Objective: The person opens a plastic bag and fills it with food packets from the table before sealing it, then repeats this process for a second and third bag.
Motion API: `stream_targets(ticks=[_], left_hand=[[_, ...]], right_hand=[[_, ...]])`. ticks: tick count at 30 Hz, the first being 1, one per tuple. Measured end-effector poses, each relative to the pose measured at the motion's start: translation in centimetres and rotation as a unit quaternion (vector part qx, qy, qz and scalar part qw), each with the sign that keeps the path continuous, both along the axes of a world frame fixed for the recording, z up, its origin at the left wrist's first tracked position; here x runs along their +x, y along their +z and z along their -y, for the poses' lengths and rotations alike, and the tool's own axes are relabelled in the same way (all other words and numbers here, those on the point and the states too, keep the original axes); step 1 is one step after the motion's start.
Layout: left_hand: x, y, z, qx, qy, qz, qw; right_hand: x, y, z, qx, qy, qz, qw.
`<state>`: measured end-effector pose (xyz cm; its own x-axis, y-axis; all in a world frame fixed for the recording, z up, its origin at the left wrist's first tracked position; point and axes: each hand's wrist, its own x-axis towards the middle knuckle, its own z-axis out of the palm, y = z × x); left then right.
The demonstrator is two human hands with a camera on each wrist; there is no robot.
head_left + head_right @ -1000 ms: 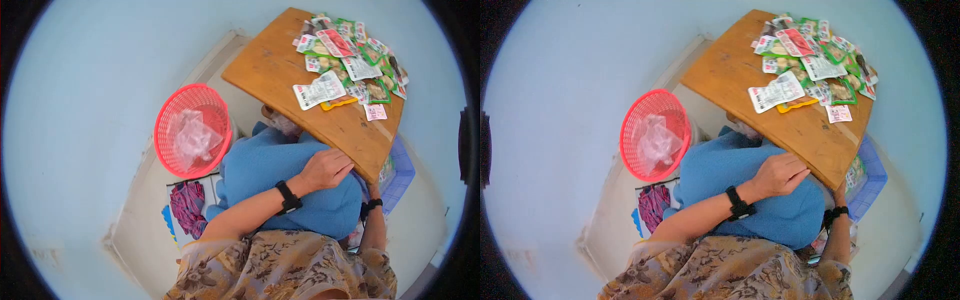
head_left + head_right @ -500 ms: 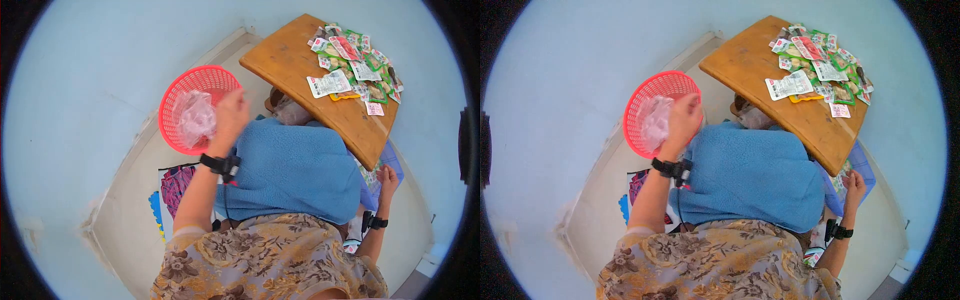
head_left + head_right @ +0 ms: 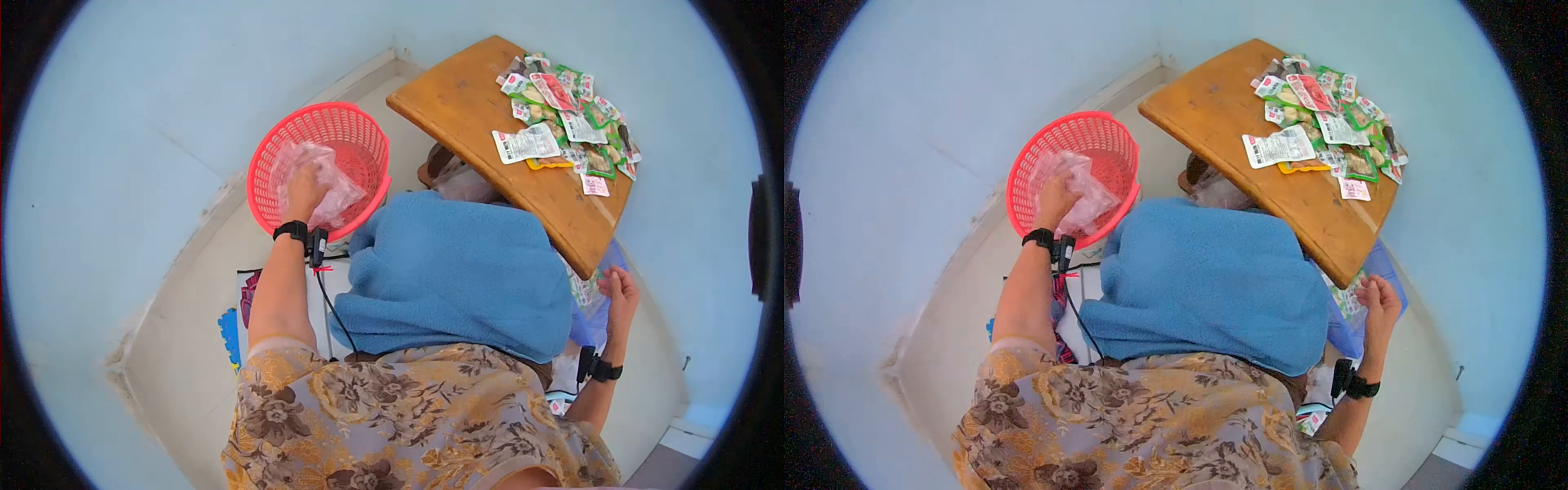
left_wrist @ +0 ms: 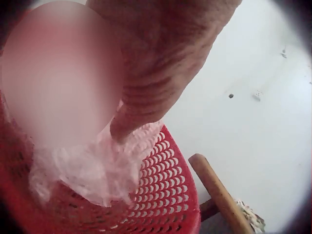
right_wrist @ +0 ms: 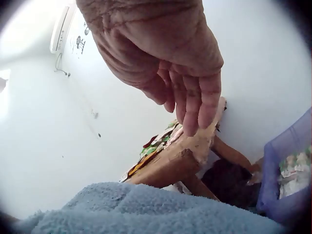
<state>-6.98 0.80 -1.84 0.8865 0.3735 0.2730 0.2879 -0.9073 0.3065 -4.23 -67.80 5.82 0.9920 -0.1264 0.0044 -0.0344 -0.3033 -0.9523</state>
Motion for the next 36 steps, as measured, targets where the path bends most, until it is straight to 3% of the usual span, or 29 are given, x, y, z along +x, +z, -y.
stream_targets(ticks=[4,6,7,8,9,10,12,13,15,16,18,19,21,25,28,29,30,36], left_hand=[[0.3,3.2,0.0,-0.048,0.057,-0.063,0.995],[-0.1,7.2,1.2,-0.082,0.03,0.142,0.986],[-0.3,9.1,1.9,-0.082,0.029,0.142,0.986],[-0.5,10.9,2.5,-0.253,0.017,0.214,0.943],[-0.8,12.7,3.1,-0.413,0.003,0.279,0.867],[-1.0,14.4,3.9,-0.411,0.001,0.28,0.868],[-1.3,17.4,6.1,-0.602,-0.032,0.313,0.734],[-1.2,18.4,7.5,-0.602,-0.039,0.31,0.735],[-1.3,19.6,10.9,-0.69,-0.114,0.288,0.654],[-1.3,20.1,12.8,-0.692,-0.122,0.28,0.654],[-1.3,20.3,16.5,-0.788,-0.129,0.242,0.551],[-1.1,19.6,17.6,-0.791,-0.134,0.233,0.549],[-0.8,17.9,19.5,-0.851,-0.107,0.183,0.481],[-1.1,16.4,23.5,-0.867,-0.074,0.163,0.465],[-1.6,15.3,24.9,-0.878,-0.061,0.144,0.453],[-1.8,14.9,24.9,-0.878,-0.06,0.138,0.454],[-2.1,14.6,24.6,-0.873,-0.051,0.146,0.462],[-3.8,13.2,23.1,-0.836,-0.034,0.154,0.525]], right_hand=[[-0.8,0.8,0.3,-0.021,-0.008,-0.002,1.0],[-1.0,1.0,0.5,0.007,-0.015,-0.004,1.0],[-1.0,1.2,0.4,0.007,-0.016,-0.004,1.0],[-0.8,1.6,0.1,0.007,-0.01,0.009,1.0],[-0.5,1.9,-0.5,0.008,-0.003,0.021,1.0],[-0.2,2.4,-1.4,0.012,-0.003,0.023,1.0],[0.3,3.6,-4.0,0.034,0.026,0.038,0.998],[0.5,4.1,-5.4,0.037,0.019,0.04,0.998],[0.8,5.2,-8.7,0.046,0.093,0.039,0.994],[0.7,5.9,-10.5,0.053,0.133,0.044,0.989],[0.4,6.6,-13.8,0.111,0.219,0.048,0.968],[0.3,6.5,-15.3,0.162,0.265,0.05,0.949],[0.0,7.0,-17.3,0.178,0.335,0.033,0.925],[-1.6,6.5,-19.8,0.234,0.35,0.028,0.906],[-2.1,5.8,-20.0,0.219,0.299,-0.031,0.928],[-1.8,5.0,-19.6,0.268,0.275,-0.065,0.921],[-1.5,4.6,-19.2,0.315,0.251,-0.099,0.91],[-0.9,3.8,-17.5,0.342,0.138,-0.074,0.926]])
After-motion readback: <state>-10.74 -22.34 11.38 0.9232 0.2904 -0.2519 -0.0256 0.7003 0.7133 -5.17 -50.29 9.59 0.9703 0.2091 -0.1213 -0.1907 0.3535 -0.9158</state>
